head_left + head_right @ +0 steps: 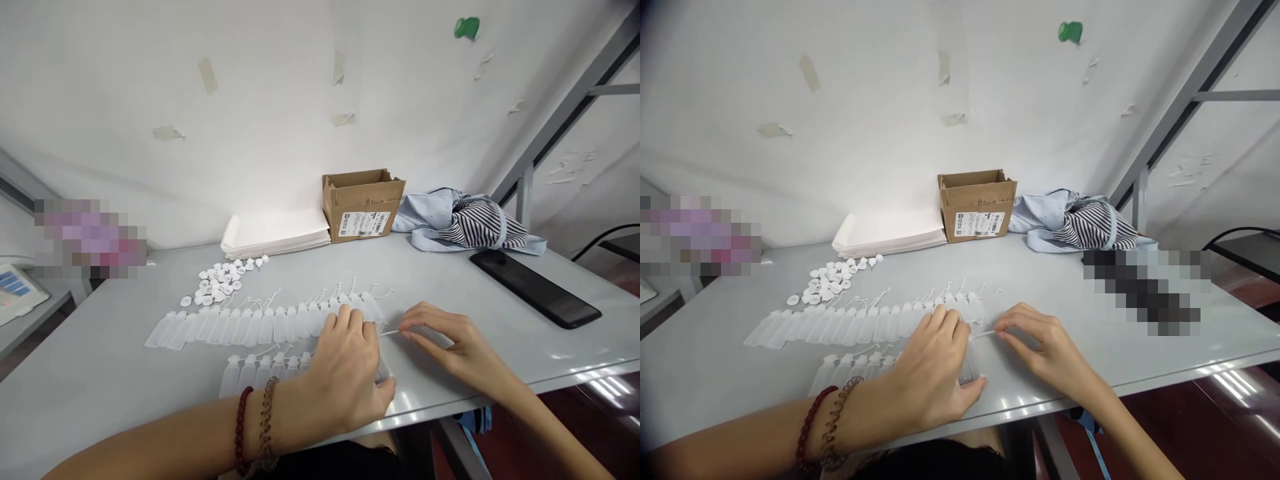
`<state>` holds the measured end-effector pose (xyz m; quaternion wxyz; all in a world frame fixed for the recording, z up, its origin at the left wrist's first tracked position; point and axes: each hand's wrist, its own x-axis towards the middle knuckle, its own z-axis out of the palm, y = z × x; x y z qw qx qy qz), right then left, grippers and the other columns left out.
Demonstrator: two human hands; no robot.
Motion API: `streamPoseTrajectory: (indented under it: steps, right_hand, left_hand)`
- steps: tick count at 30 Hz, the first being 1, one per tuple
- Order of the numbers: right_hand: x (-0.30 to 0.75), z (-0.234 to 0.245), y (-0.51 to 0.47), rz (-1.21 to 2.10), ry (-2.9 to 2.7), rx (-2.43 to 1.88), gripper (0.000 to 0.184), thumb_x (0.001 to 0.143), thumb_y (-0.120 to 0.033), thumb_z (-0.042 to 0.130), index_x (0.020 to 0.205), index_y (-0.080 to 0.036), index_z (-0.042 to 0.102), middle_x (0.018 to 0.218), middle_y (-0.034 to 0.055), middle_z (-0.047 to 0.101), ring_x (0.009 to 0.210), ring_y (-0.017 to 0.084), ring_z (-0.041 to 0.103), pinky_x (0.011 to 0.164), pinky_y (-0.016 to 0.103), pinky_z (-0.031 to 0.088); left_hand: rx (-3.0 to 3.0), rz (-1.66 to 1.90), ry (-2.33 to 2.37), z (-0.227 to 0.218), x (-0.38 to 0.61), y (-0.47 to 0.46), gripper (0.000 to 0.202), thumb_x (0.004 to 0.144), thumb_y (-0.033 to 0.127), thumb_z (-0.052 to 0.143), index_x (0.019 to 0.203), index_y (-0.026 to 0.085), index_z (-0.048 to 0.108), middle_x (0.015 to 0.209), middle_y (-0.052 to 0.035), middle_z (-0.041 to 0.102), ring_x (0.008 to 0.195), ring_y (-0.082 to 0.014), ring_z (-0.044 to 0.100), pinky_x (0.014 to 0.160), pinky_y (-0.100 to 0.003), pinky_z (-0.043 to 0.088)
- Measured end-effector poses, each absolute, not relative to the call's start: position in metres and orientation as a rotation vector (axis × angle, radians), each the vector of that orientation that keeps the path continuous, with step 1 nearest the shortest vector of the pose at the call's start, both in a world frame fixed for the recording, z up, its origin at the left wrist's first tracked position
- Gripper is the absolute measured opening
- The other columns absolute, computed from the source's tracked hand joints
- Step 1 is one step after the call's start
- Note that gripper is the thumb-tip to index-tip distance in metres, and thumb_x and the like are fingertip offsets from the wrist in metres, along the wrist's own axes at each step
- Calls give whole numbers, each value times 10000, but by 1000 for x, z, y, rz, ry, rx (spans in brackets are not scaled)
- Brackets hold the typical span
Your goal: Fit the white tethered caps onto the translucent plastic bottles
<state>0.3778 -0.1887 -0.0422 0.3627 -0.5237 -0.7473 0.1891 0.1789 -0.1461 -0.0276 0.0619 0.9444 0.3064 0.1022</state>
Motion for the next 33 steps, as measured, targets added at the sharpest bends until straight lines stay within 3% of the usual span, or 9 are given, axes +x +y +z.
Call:
streamPoseTrajectory:
  steps: [12,20,24,27,30,33]
  right_hand:
    - [374,-56,-186,354,-1978,-1326,166,892,-162,478,822,-203,622,797,55,651,783,184,612,702,326,523]
    - [375,-59,-186,335,-1996,-1308,151,891,-150,481,844,-206,612,802,52,642,784,186,605,696,328,519]
    - [373,-60,-185,326,-2002,-1297,154,877,-142,495,834,-211,626,795,49,650,773,187,611,679,321,525]
    - [374,-59,-186,320,-2025,-1286,161,872,-132,494,844,-214,630,805,54,655,782,192,614,680,329,525]
    - [375,-54,-187,311,-2029,-1272,166,868,-129,486,896,-217,624,837,56,656,817,198,621,700,334,525]
    - [370,-43,-178,266,-1991,-1259,192,860,-113,468,910,-222,619,849,47,662,830,189,630,701,310,523]
  left_hand:
    - [2802,182,981,-30,180,-149,400,746,496,603,872,116,589,855,-122,543,807,-293,457,689,-508,445]
    - [2831,173,972,-26,179,-152,392,759,494,618,855,115,579,851,-113,537,803,-282,462,679,-476,442]
    - [2846,245,964,-23,170,-154,497,734,568,631,954,125,584,864,-105,552,776,-280,477,640,-458,438]
    - [2807,309,1120,-19,150,-145,591,738,640,588,1046,136,587,870,-110,581,769,-282,506,636,-431,435]
    - [2664,498,1383,-16,115,-124,476,856,569,473,1103,175,577,893,-87,594,805,-262,528,670,-389,433]
    - [2433,573,1623,-15,72,-96,473,885,544,412,1142,173,554,940,-90,602,898,-280,536,711,-392,435]
